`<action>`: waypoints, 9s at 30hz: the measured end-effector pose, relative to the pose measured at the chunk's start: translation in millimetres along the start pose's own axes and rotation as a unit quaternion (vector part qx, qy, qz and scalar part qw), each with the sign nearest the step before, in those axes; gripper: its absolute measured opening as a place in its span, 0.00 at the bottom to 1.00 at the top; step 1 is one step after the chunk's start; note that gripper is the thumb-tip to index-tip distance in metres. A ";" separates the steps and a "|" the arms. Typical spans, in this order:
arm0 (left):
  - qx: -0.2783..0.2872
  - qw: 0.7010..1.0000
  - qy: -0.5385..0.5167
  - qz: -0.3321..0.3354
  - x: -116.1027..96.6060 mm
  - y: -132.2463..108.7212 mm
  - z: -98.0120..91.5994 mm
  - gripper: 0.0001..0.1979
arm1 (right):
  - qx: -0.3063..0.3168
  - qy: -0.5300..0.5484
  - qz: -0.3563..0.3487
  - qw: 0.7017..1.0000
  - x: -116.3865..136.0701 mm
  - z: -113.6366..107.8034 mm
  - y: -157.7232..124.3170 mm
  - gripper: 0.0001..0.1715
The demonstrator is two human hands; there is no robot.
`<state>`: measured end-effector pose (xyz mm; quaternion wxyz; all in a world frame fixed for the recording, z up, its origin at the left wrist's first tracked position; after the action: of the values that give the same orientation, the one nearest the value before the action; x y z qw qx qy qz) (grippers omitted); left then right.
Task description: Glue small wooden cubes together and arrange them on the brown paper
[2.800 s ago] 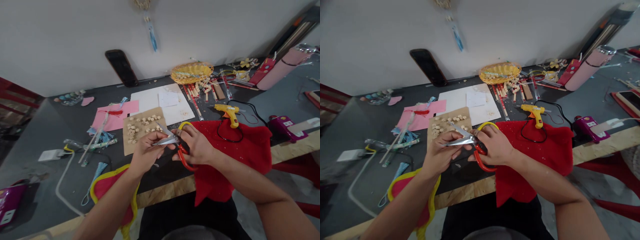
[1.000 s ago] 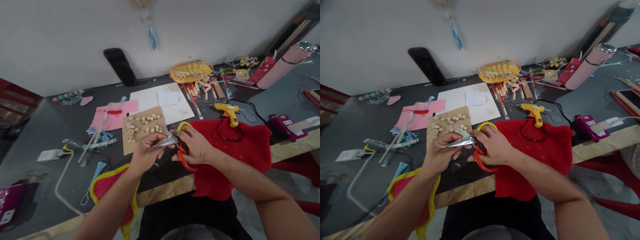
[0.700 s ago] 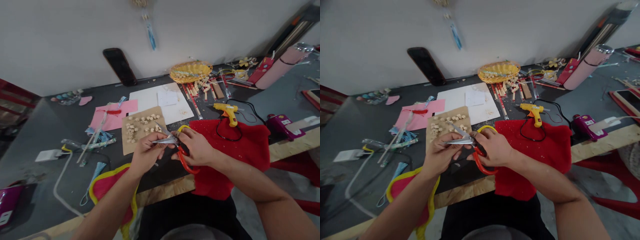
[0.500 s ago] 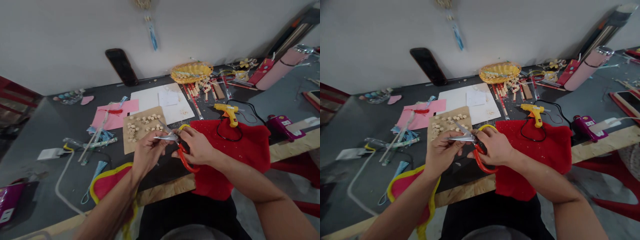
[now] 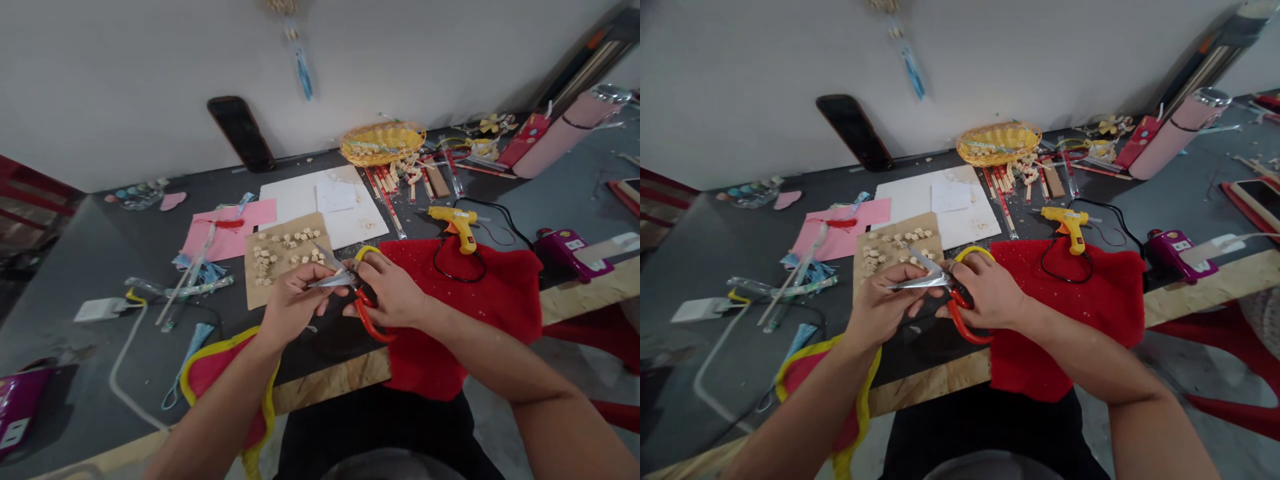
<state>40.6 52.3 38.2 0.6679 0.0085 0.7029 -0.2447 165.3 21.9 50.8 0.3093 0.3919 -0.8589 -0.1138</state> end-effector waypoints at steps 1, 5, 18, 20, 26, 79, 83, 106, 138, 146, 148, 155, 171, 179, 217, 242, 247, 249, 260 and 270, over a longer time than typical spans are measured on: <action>0.002 1.000 -0.003 0.000 0.4 0.1 0.2 0.10 | 0.006 -0.002 0.010 1.000 -0.2 0.0 -0.6 0.37; -0.002 1.000 -0.010 0.016 0.6 -0.5 1.0 0.10 | 0.031 -0.010 0.043 0.999 0.7 -0.7 -2.3 0.38; -0.007 0.999 0.031 0.032 -6.1 -2.4 2.9 0.12 | 0.000 -0.022 -0.008 1.000 0.4 -1.9 2.2 0.38; -0.003 1.000 0.025 0.013 -3.8 -1.4 2.5 0.13 | -0.003 -0.018 -0.015 1.000 1.1 -1.5 2.4 0.38; 0.008 1.000 0.005 -0.008 -0.8 -0.4 2.5 0.12 | 0.008 -0.007 -0.004 1.000 2.0 1.3 1.1 0.36; 0.009 0.999 0.034 -0.017 -0.2 0.5 4.0 0.10 | 0.010 0.007 -0.009 1.000 1.5 1.1 1.5 0.38; -0.004 0.999 0.036 -0.002 0.3 -1.0 2.4 0.11 | 0.038 -0.003 0.030 0.999 -0.3 2.7 -1.5 0.37; 0.012 1.000 0.016 -0.011 -1.5 -0.9 2.4 0.16 | -0.009 0.029 0.002 1.000 1.4 -2.4 0.1 0.37; -0.050 0.993 0.086 0.057 -11.2 -2.2 -3.2 0.12 | -0.027 0.022 0.079 0.996 -6.1 -10.7 -2.9 0.37; -0.011 0.996 0.083 0.031 -7.1 2.8 -0.4 0.14 | -0.021 0.005 0.050 0.999 -9.7 -10.0 -0.7 0.41; 0.012 0.997 0.077 0.016 -4.7 3.9 0.9 0.14 | -0.019 0.010 0.041 0.999 -9.1 -8.9 -0.2 0.42; 0.029 0.998 0.053 -0.008 3.4 6.0 -0.8 0.15 | -0.007 0.016 0.039 0.999 -7.1 -6.6 -2.2 0.38; 0.018 0.999 0.038 0.008 1.0 4.7 0.4 0.16 | -0.046 0.002 0.016 0.999 -7.7 -10.6 -0.8 0.42; 0.042 0.998 0.045 -0.019 5.5 6.0 2.0 0.17 | -0.030 0.025 0.015 0.999 -8.9 -5.8 -1.2 0.38; -0.011 1.000 0.023 0.008 4.3 7.1 -1.3 0.16 | -0.035 0.045 0.058 0.997 -9.0 -10.8 -3.1 0.37; -0.033 0.998 0.047 0.021 4.9 5.6 -2.1 0.16 | -0.011 0.017 0.077 0.997 -11.5 -8.1 -4.6 0.40; -0.010 0.997 0.070 0.029 3.0 4.8 1.6 0.16 | -0.017 0.016 0.033 0.999 -9.8 -7.0 0.2 0.42; -0.001 0.997 0.067 0.023 4.3 5.0 1.7 0.15 | -0.013 0.013 0.025 1.000 -9.0 -6.7 1.3 0.42; 0.023 0.999 0.034 0.000 8.0 6.0 3.2 0.16 | -0.030 0.051 0.005 0.998 -6.7 -7.3 0.6 0.40; 0.033 0.998 0.045 0.011 6.7 5.7 3.1 0.15 | -0.046 0.083 -0.009 0.995 -3.6 -9.3 1.6 0.33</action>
<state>44.7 54.1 30.1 0.6378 0.0493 0.7235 -0.2597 171.8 26.0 57.2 0.3963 0.3934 -0.8204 -0.1231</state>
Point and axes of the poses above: each hand's wrist, its own y-axis towards the middle knuckle, its own z-axis out of the palm, x = y × z, the point moved 9 cm from there along y, towards the middle knuckle, and after that the axes turned 13 degrees about -z, right-handed, at the moved point
